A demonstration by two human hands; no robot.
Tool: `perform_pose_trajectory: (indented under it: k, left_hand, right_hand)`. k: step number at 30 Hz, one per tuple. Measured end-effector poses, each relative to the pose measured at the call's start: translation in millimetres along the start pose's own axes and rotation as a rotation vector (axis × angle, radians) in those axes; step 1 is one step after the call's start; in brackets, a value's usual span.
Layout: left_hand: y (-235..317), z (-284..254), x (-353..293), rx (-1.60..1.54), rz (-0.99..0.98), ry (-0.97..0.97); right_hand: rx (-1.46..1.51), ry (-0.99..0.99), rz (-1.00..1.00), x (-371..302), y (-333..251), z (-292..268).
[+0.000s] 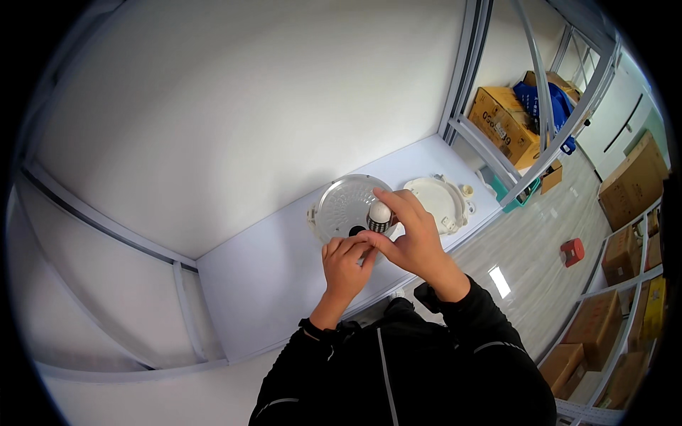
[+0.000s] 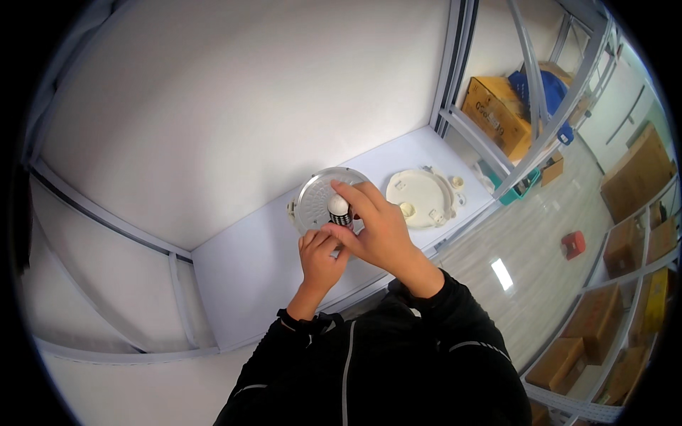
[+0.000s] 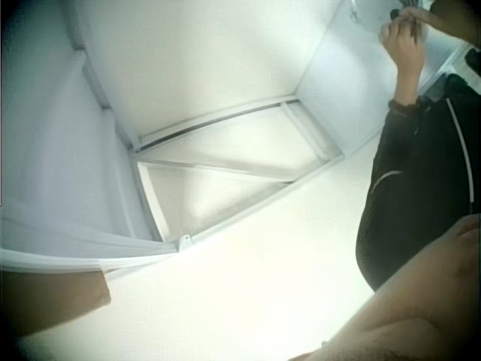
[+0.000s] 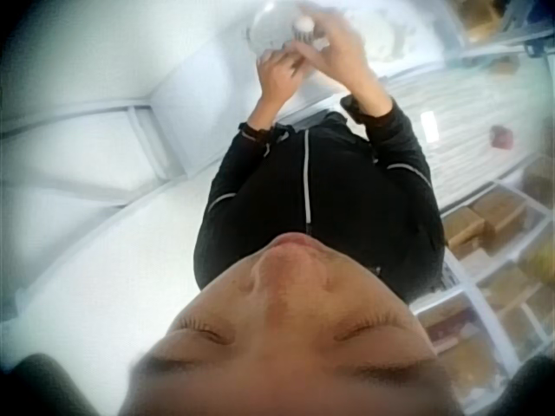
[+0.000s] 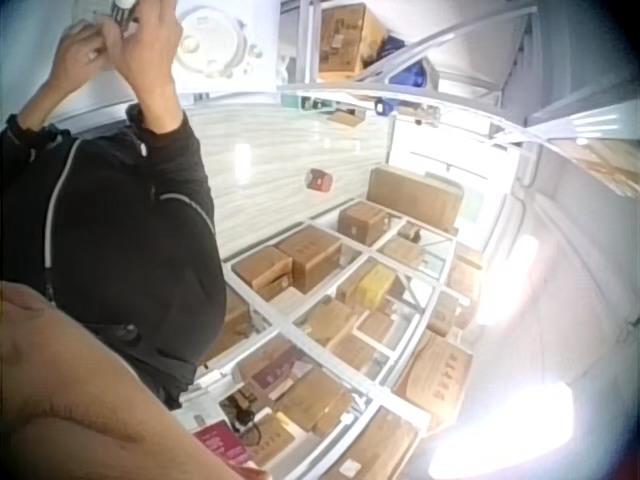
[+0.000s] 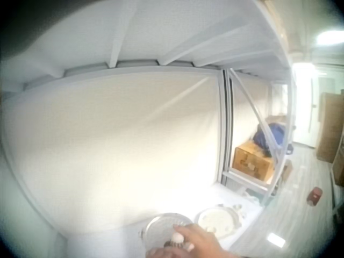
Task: The person assembles a white cylindrical appliance on a white table. They use a screwdriver to tighten screws on the base and lid, then place the lid onto the base and secure it. The person handles the appliance parts and a screwdriver throughout the process.
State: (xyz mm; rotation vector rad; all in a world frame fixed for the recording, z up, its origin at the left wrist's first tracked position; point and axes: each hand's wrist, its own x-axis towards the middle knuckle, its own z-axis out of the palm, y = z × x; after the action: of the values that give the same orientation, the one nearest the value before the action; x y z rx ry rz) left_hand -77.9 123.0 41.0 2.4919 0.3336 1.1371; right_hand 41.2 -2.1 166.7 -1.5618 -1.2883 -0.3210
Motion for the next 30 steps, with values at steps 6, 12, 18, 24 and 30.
perform_pose_trajectory:
  k: [6, 12, 18, 24, 30]
  left_hand:
    - [2.2, -2.7, 1.9, -0.019, -0.006, 0.017]
    - [2.8, -1.6, 0.8, -0.04, -0.022, -0.002]
    - [1.6, -1.9, 0.6, -0.038, -0.028, -0.003]
    - [-2.6, -15.4, 1.3, -0.114, -0.031, -0.042]
    - [-35.1, -29.1, 11.0, -0.144, -0.219, 0.061]
  right_hand:
    - [-0.073, 0.065, 0.046, 2.2, 5.5, 7.1]
    - [-0.132, 0.148, -0.036, 5.6, 10.9, 9.0]
    - [-0.108, 0.25, -0.066, 8.8, 10.6, -3.9]
    - [-0.122, 0.308, -0.128, -4.7, 25.0, -24.9]
    - [0.124, 0.248, 0.15, -24.9, 25.7, -25.6]
